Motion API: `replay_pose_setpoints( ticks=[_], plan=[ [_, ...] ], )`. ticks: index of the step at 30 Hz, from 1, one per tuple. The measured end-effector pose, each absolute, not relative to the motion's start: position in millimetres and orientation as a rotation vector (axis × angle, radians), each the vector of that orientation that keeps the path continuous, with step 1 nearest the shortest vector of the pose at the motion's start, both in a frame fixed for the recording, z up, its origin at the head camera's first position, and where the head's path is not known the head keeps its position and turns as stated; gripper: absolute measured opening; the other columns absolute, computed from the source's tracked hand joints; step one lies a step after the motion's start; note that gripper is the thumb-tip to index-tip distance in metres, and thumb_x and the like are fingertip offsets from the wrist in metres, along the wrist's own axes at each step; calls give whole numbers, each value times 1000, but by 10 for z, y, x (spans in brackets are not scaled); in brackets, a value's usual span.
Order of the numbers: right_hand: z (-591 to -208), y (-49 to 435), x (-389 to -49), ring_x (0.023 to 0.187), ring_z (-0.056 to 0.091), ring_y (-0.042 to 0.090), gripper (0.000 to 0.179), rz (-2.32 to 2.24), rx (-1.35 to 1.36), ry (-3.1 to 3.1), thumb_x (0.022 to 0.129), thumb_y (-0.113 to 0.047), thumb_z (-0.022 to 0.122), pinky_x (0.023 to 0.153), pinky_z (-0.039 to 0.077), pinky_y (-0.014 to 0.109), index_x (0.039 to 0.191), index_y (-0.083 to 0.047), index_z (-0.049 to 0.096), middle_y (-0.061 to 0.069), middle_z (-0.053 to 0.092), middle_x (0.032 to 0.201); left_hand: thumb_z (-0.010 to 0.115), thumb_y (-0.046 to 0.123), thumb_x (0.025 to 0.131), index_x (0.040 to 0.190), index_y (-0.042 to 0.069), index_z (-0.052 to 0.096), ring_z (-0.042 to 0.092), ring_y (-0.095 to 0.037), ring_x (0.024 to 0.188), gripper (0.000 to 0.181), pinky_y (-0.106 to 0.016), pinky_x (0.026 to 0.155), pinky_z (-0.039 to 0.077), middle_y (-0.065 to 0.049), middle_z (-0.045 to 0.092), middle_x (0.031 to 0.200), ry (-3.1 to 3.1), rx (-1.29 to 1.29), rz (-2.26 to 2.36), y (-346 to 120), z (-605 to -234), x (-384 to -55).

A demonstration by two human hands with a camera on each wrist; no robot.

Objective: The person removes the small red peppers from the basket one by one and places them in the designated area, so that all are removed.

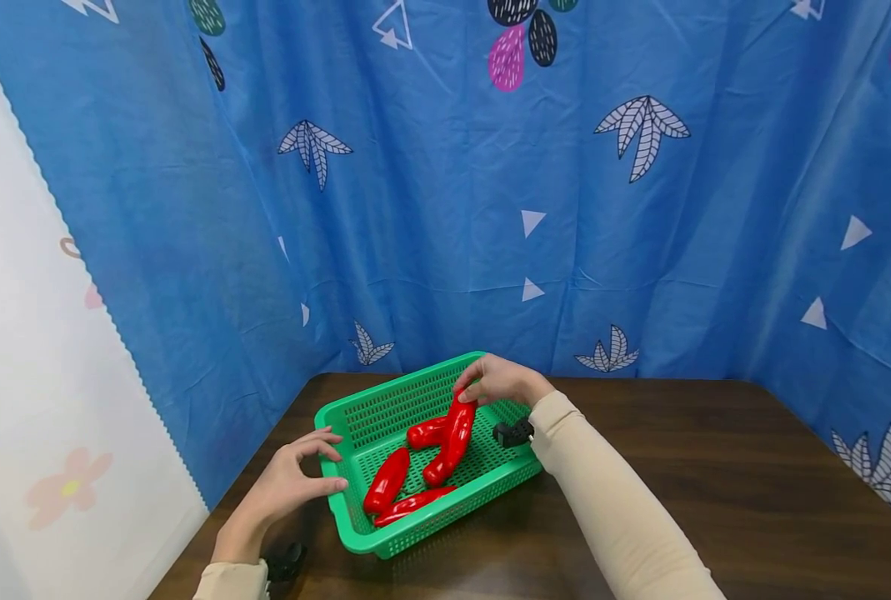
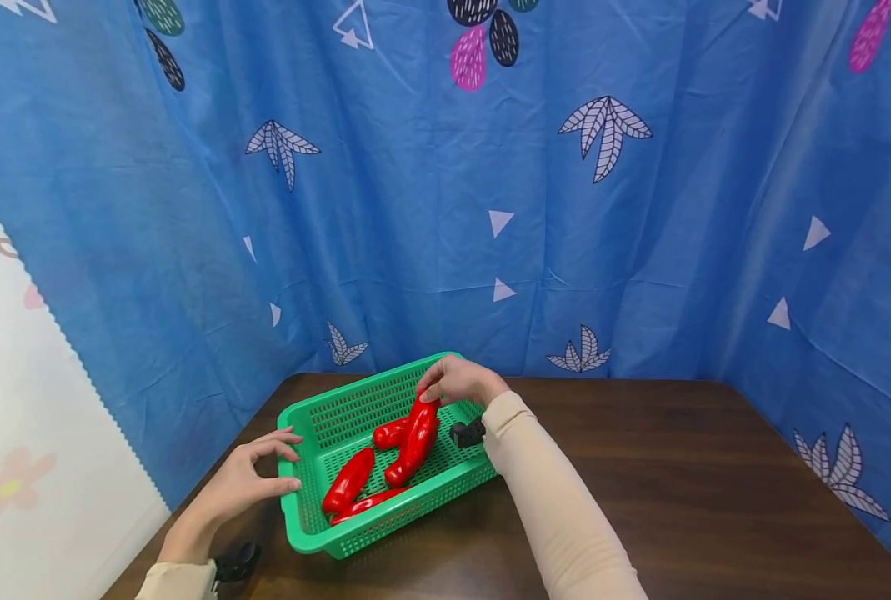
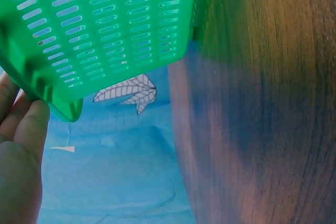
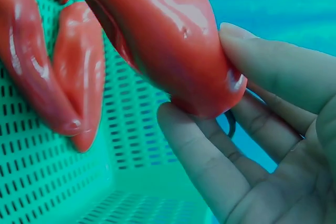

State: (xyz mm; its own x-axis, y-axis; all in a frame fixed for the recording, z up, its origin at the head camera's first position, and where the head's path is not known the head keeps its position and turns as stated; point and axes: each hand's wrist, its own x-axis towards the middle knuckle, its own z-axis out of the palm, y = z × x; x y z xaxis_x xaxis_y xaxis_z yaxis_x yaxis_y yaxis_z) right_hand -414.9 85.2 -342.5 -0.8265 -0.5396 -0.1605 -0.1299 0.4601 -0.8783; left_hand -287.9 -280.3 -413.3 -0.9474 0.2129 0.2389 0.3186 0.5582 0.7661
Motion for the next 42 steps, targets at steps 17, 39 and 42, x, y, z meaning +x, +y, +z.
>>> replay_pose_setpoints(
  ticks=[17,39,42],
  plan=[
    [-3064,1143,-3909,94,72,17,30,-1373,-806,2238,98,-3,62,96,57,43,126,4,66,16,68,120,85,19,80,97,10,71,33,-42,145,24,-73,109,31,-15,59,140,-2620,-497,-1332,-2783,-4209,-2873],
    [-3112,2038,-3681,97,71,21,38,-1480,-804,2279,97,-12,66,93,59,41,128,9,61,8,72,109,83,20,82,101,6,71,33,-39,145,27,-73,108,32,-10,62,138,-2631,-506,-1319,-2800,-4165,-2873],
    [-3157,2148,-3645,97,70,21,38,-1507,-804,2278,97,-12,65,91,60,40,127,10,60,6,72,107,83,19,82,101,5,71,33,-39,145,27,-74,107,31,-10,63,137,-2627,-508,-1316,-2801,-4159,-2873]
  ],
)
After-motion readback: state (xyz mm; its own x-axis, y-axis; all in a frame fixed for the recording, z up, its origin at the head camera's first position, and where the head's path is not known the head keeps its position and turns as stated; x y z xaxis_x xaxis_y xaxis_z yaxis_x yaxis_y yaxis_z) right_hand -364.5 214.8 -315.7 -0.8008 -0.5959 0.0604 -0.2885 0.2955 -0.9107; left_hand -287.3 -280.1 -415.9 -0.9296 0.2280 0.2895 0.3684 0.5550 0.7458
